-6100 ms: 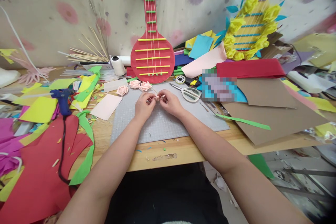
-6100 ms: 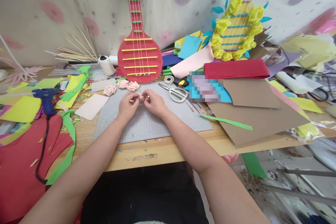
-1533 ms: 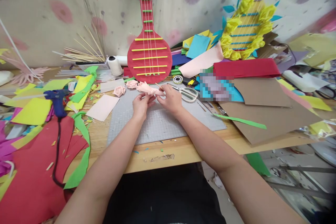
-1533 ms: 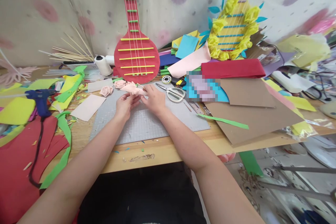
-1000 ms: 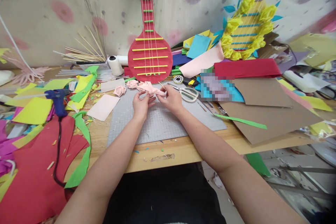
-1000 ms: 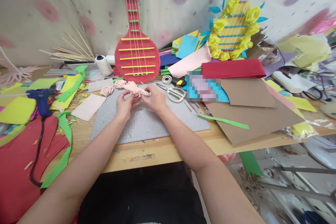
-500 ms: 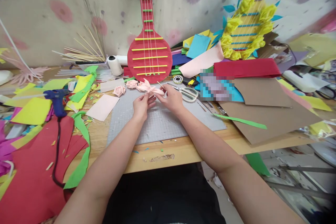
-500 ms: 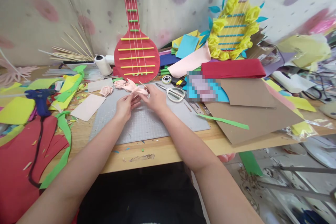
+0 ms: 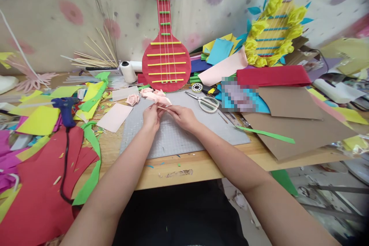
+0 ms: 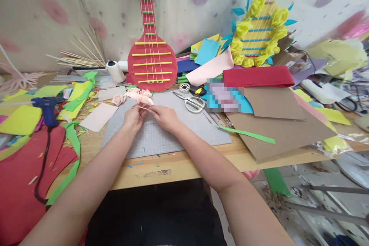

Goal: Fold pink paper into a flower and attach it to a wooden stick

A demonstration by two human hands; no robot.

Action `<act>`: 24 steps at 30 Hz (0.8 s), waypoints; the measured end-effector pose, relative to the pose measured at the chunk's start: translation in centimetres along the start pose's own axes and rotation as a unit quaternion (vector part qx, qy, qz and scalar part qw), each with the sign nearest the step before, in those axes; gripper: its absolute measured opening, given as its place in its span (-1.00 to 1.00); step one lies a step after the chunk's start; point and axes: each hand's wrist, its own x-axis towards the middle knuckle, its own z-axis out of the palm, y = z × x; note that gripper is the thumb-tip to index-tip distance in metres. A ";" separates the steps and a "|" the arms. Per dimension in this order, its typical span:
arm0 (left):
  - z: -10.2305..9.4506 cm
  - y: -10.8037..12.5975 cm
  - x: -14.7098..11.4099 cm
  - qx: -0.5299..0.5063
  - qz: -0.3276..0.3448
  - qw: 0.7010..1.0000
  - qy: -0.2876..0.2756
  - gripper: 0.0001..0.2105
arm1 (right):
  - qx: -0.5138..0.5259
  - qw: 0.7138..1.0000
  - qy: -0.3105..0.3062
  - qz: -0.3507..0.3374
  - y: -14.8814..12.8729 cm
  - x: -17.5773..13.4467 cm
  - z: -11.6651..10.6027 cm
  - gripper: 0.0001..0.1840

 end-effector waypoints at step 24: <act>0.4 -0.1 -1.6 0.045 0.014 0.988 -0.147 -0.86 | 0.230 0.947 0.077 0.211 2.9 0.9 1.7 -0.71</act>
